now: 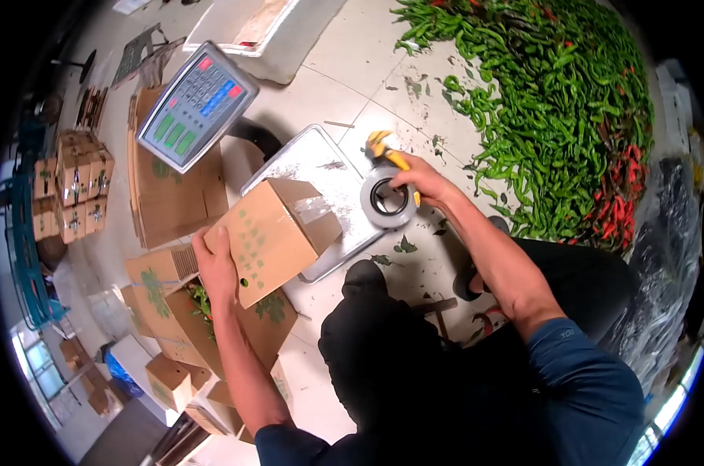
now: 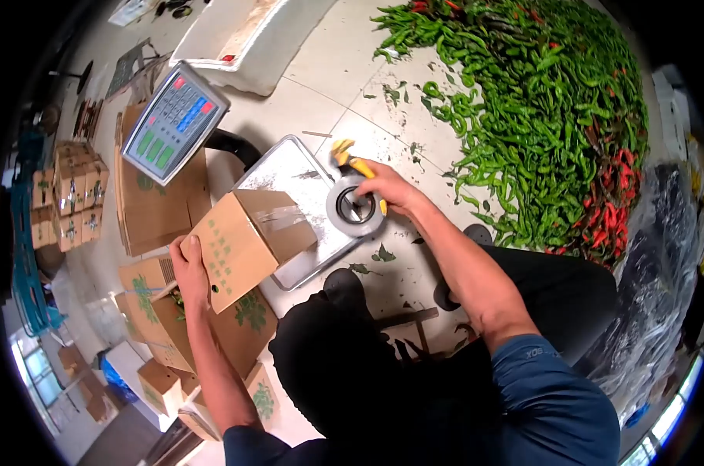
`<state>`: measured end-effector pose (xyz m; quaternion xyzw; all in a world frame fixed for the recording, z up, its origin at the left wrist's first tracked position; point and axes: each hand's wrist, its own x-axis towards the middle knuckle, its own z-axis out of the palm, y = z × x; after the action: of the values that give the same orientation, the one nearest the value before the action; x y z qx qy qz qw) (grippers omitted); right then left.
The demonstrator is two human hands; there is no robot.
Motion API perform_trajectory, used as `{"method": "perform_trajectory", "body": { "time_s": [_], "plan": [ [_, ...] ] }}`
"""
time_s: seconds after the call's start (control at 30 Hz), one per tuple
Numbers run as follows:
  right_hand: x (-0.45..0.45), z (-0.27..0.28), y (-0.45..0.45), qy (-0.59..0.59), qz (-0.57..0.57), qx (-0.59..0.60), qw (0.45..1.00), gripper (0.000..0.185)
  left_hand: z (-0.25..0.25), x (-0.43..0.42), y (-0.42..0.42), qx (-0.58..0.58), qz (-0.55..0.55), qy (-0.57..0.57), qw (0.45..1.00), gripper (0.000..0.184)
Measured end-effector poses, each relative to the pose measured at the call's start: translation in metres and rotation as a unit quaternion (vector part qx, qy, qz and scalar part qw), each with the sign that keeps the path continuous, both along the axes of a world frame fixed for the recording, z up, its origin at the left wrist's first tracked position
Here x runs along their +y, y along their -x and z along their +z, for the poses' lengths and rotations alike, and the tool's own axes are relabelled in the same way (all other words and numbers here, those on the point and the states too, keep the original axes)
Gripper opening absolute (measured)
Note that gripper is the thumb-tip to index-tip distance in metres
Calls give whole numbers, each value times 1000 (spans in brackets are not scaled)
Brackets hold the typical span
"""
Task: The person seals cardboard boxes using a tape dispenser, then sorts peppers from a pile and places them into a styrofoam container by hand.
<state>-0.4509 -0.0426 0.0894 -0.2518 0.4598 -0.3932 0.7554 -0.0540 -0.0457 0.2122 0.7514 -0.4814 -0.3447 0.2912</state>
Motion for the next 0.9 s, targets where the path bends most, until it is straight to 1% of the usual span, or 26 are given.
{"method": "perform_trajectory", "body": {
  "time_s": [0.03,0.07,0.13,0.17,0.23,0.3,0.4,0.57,0.6,0.67,0.87,0.9],
  "plan": [
    [5,-8,-8,-2,-1,17,1000,73,1,-1,3,9,0,-2,1000,48],
    [4,-16,-16,-15,8,-42,999,75,2,-1,6,19,4,-1,1000,47],
    [1,-16,-28,-27,40,-107,993,70,0,2,6,28,15,7,999,46],
    [-1,-37,-34,-7,70,-113,991,62,-6,5,3,28,20,17,999,45],
    [-9,-38,-44,-37,87,-109,990,57,-9,7,5,42,38,25,998,44],
    [-18,-36,-48,-54,114,-100,987,51,-5,6,10,31,44,18,998,45],
    [-32,-31,-50,-49,141,-52,987,52,-4,5,12,36,53,14,998,45],
    [-58,-21,-55,2,186,35,982,50,-2,4,15,32,49,13,998,45],
    [-64,-18,-56,13,200,65,978,48,0,4,17,39,53,9,998,45],
    [-76,-19,-56,47,250,86,963,46,0,5,17,48,56,9,997,44],
    [-97,-14,-66,99,346,123,925,45,-7,5,12,56,57,19,997,42],
    [-101,-14,-68,105,366,114,917,47,-7,5,11,57,57,16,997,42]
  ]
}}
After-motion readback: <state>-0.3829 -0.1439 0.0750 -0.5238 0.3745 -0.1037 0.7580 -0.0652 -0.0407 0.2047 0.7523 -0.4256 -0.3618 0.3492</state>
